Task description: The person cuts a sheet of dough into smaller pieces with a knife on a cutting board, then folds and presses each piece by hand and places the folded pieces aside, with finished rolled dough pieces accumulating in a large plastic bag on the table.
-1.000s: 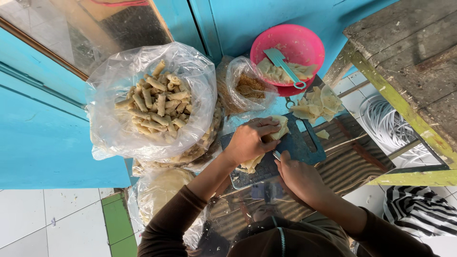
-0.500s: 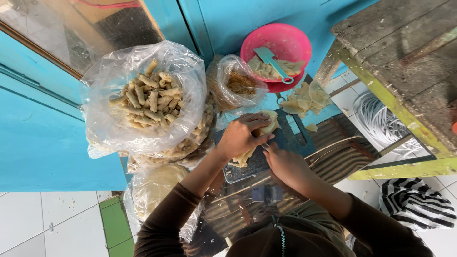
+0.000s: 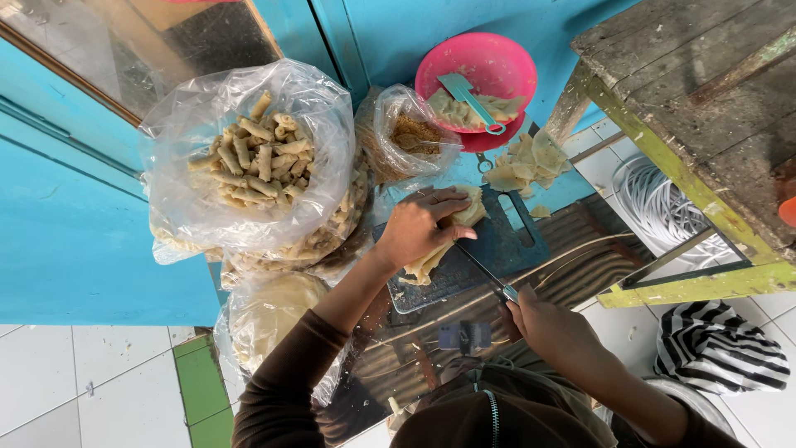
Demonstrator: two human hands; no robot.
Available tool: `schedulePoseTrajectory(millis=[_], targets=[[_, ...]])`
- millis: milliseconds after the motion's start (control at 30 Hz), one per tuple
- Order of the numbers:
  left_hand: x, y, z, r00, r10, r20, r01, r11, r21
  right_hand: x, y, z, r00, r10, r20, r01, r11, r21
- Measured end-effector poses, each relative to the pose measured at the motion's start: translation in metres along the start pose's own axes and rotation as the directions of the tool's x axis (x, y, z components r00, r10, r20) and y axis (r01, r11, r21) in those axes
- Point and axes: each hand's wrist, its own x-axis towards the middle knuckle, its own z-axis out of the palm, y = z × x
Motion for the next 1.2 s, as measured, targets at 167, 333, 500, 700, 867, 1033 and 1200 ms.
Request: schedulePoseTrajectory(millis=[167, 333, 500, 700, 867, 1033, 1200], targets=[[-0.032, -0.003, -0.002, 0.971, -0.09, -0.222, 0.051, 0.984, -0.173, -0.003, -0.001, 0.004, 0.998, -0.042, -0.042, 0.042, 0.999, 0.003], [-0.076, -0.02, 0.009, 0.742, -0.669, -0.046, 0.595, 0.689, -0.415, -0.015, 0.014, -0.029, 0.965, 0.093, 0.245, -0.102, 0.995, 0.023], [-0.082, -0.049, 0.02, 0.645, -0.743, 0.178, 0.736, 0.542, -0.406, -0.031, 0.042, -0.088, 0.998, -0.004, 0.062, 0.002, 1.0, 0.031], [-0.057, -0.074, 0.018, 0.492, -0.677, 0.547, 0.86, 0.283, -0.424, 0.03, 0.01, -0.079, 0.933, -0.22, -0.287, 0.237, 0.971, 0.027], [-0.053, -0.063, 0.029, 0.54, -0.725, 0.427, 0.836, 0.406, -0.369, 0.039, 0.017, -0.071, 0.935, -0.24, -0.259, 0.265, 0.962, 0.064], [-0.062, -0.048, 0.027, 0.587, -0.754, 0.296, 0.764, 0.395, -0.51, 0.043, 0.027, -0.064, 0.955, -0.198, -0.219, 0.219, 0.973, 0.077], [-0.063, -0.058, -0.007, 0.541, -0.724, 0.428, 0.72, 0.136, -0.681, 0.048, 0.025, -0.06, 0.95, -0.227, -0.215, 0.248, 0.966, 0.077]])
